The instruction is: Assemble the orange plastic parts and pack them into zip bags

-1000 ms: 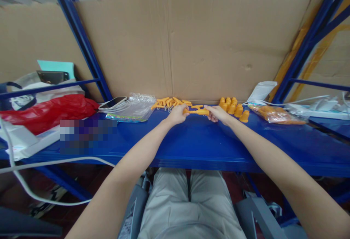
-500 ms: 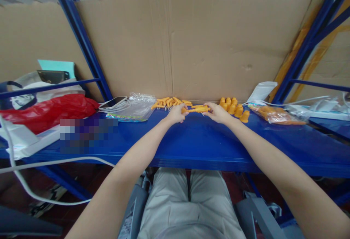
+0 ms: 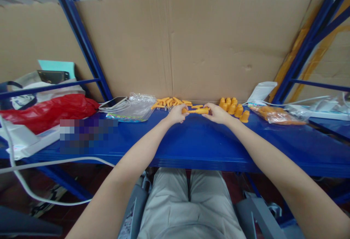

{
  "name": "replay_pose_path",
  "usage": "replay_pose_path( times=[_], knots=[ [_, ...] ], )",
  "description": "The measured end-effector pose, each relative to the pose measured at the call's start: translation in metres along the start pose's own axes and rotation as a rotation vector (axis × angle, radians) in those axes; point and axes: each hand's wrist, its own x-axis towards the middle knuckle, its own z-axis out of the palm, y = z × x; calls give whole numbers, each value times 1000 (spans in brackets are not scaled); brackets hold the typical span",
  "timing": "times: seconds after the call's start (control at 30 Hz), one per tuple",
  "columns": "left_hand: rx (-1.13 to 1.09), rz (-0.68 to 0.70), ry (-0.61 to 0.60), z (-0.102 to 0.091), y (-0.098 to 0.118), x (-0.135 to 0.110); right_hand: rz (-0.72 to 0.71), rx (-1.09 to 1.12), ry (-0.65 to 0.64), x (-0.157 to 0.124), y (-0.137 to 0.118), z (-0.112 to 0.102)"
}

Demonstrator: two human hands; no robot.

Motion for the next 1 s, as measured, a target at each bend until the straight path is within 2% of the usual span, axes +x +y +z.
replay_pose_path(
  times=[0.17, 0.3, 0.4, 0.6, 0.77, 0.87, 1.0],
  knots=[
    [-25, -18, -17, 1, 1, -1, -116, -263, -28, 0, -12, 0],
    [-24, -13, -22, 1, -2, 0, -167, -323, -31, 0, -17, -1],
    [37, 23, -22, -2, -4, 1, -160, -275, -54, 0, -20, -3],
    [270, 294, 145, -4, -4, 3, -35, -53, -131, 1, -17, -4],
    [308, 379, 162, 1, -6, 5, 38, 80, -207, 2, -7, -4],
    [262, 352, 173, 3, -5, 5, 55, 16, -183, 2, -9, -3],
    [103, 149, 69, 4, 0, 1, 4, -242, -88, 2, -22, -2]
  ],
)
